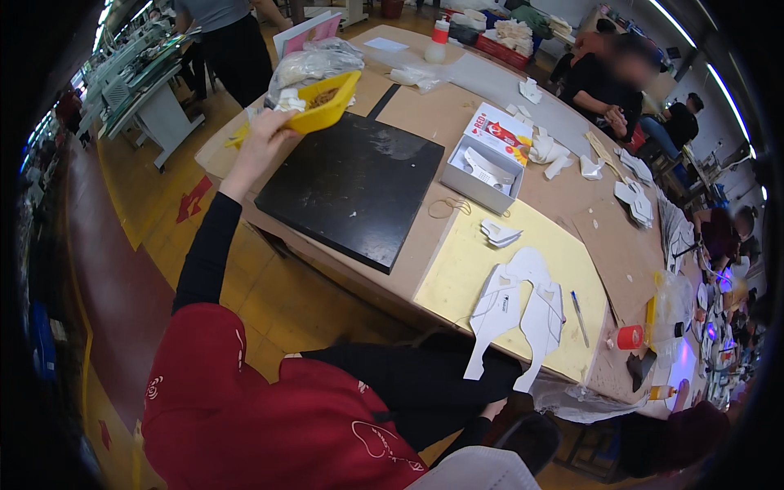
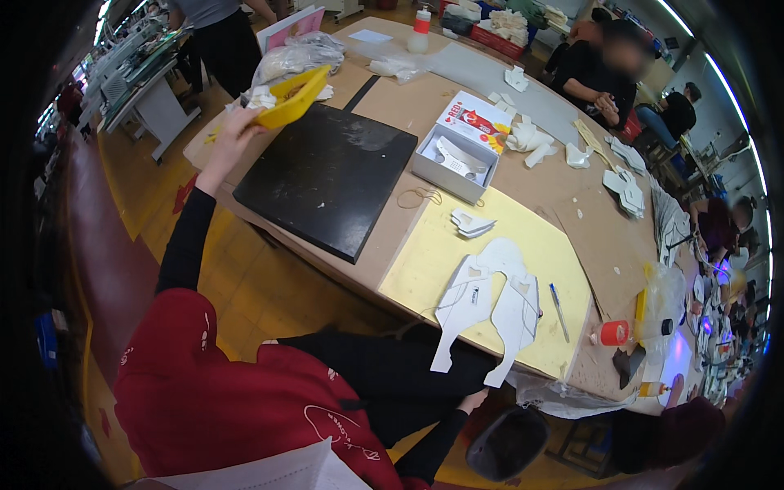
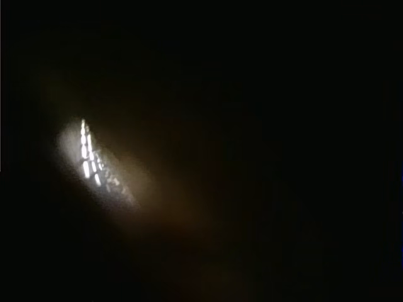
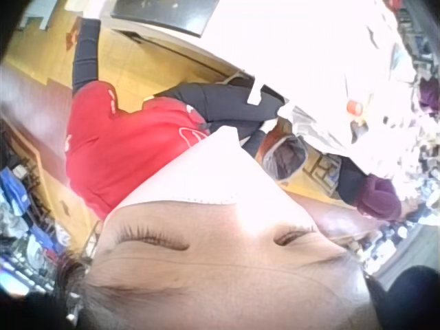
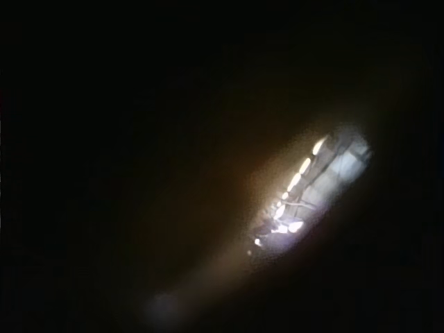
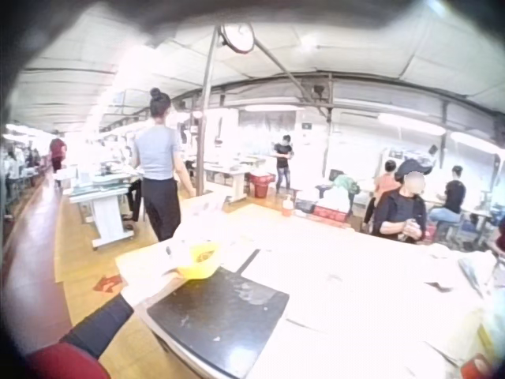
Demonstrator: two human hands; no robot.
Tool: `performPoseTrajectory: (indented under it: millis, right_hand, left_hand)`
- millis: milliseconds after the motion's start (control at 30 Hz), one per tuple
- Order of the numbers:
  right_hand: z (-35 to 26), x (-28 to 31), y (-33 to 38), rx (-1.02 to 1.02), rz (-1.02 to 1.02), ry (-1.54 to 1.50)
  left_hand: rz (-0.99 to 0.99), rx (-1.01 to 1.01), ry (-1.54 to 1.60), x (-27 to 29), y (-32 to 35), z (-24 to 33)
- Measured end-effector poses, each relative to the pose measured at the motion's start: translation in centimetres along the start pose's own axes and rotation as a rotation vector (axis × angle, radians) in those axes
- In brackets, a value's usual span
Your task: The person folds white fabric pieces, secures them with rubber bands, and places them into a yellow tray. They also handle a small box and a plastic bag, organizing materials on the table.
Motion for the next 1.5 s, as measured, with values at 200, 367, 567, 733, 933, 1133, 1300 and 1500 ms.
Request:
performPoseTrajectory:
  millis: [200,367,567,733,933,1133,1300,1500]
  right_hand:
    - [0.3,-0.6,-0.7,-0.017,0.007,-0.013]
    - [1.6,-2.0,-1.4,-0.025,-0.005,-0.044]
    - [8.9,-1.3,-6.2,0.057,0.025,-0.300]
    - [0.4,-3.4,-0.8,-0.093,-0.073,0.051]
    - [-2.7,0.2,1.7,0.105,0.028,0.082]
    - [-6.7,1.1,5.0,0.224,-0.091,0.211]
    - [-4.7,1.8,6.9,0.340,-0.022,0.307]
    - [-7.2,2.4,7.0,0.009,-0.257,0.103]
  left_hand:
    - [0.019,-0.036,-0.111,3.9,-2.0,-1.1]
    - [0.056,-0.081,-0.182,2.7,-0.1,0.7]
    - [-0.043,-0.020,-0.049,-3.4,3.7,11.6]
    - [-0.164,-0.068,-0.226,-4.5,8.0,13.1]
    - [-0.088,-0.079,-0.065,-4.3,5.6,19.2]
    - [-0.241,-0.344,0.317,-5.2,4.0,28.5]
    - [-0.408,-0.830,0.654,-7.7,0.6,35.5]
    - [-0.396,-0.932,0.677,-13.3,-0.5,37.8]
Point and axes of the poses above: each hand's wrist, its own y-axis away from the middle knuckle, its own x-axis out of the back of the hand, z = x × y, the point moved 2 cm from there along -y, towards the middle knuckle, and after that the axes turned 15 degrees about -y, right-handed, at the moved point
